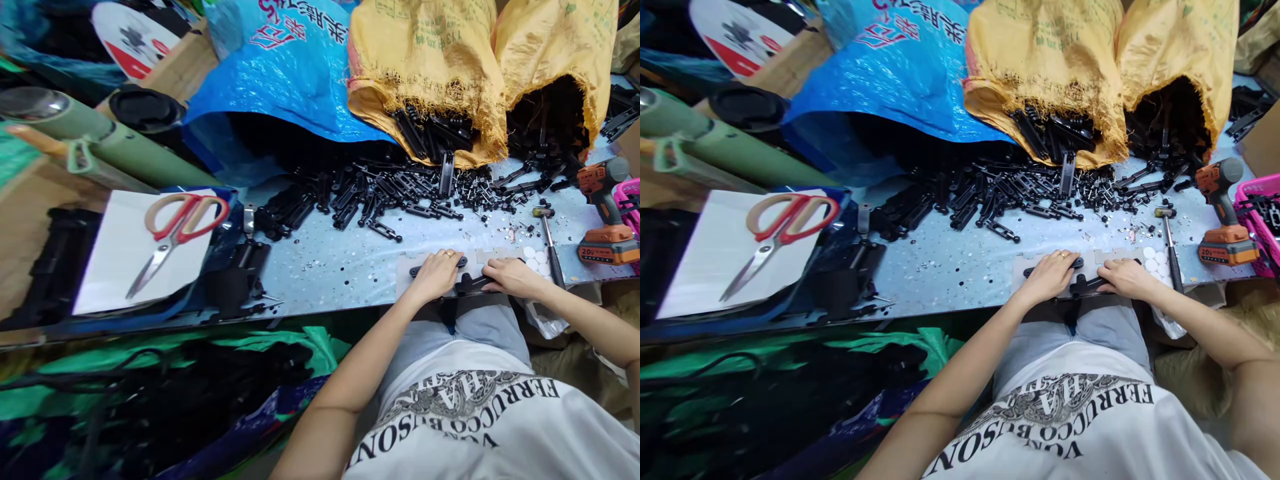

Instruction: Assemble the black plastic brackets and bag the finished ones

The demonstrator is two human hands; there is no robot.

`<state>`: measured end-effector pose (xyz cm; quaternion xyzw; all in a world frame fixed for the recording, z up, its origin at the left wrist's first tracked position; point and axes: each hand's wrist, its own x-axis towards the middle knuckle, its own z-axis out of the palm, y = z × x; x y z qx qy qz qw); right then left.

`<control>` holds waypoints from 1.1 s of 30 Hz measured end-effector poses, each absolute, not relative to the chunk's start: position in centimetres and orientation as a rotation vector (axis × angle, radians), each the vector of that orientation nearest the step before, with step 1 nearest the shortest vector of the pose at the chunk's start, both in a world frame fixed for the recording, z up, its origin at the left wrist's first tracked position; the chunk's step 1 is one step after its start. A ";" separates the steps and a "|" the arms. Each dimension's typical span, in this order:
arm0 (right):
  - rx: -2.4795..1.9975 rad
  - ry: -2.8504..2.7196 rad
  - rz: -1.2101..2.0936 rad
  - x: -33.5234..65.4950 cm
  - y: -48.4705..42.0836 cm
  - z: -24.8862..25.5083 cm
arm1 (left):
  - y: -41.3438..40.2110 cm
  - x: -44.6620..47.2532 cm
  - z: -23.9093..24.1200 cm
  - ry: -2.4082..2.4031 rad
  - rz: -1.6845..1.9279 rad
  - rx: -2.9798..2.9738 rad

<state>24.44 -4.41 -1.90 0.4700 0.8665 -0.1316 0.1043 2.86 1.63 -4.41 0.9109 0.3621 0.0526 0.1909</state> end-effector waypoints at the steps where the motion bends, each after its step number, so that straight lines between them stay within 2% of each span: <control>1: 1.385 2.523 -0.376 24.2 -4.4 -2.1 | 1.6 3.0 -4.2 1.023 0.137 2.548; 12: 1.494 2.405 -0.166 23.3 -4.3 -1.3 | 1.1 2.7 -4.3 1.035 0.190 2.546; 19: 1.469 2.454 0.018 22.4 -4.3 0.7 | 0.9 2.2 -5.7 1.083 0.486 2.500; 26: 1.419 2.469 -0.059 22.2 -3.3 2.2 | 0.5 1.7 -6.1 1.003 0.579 2.514; 33: 1.424 2.496 -0.032 24.0 -4.1 -0.2 | 1.2 3.1 -6.3 0.912 0.459 2.645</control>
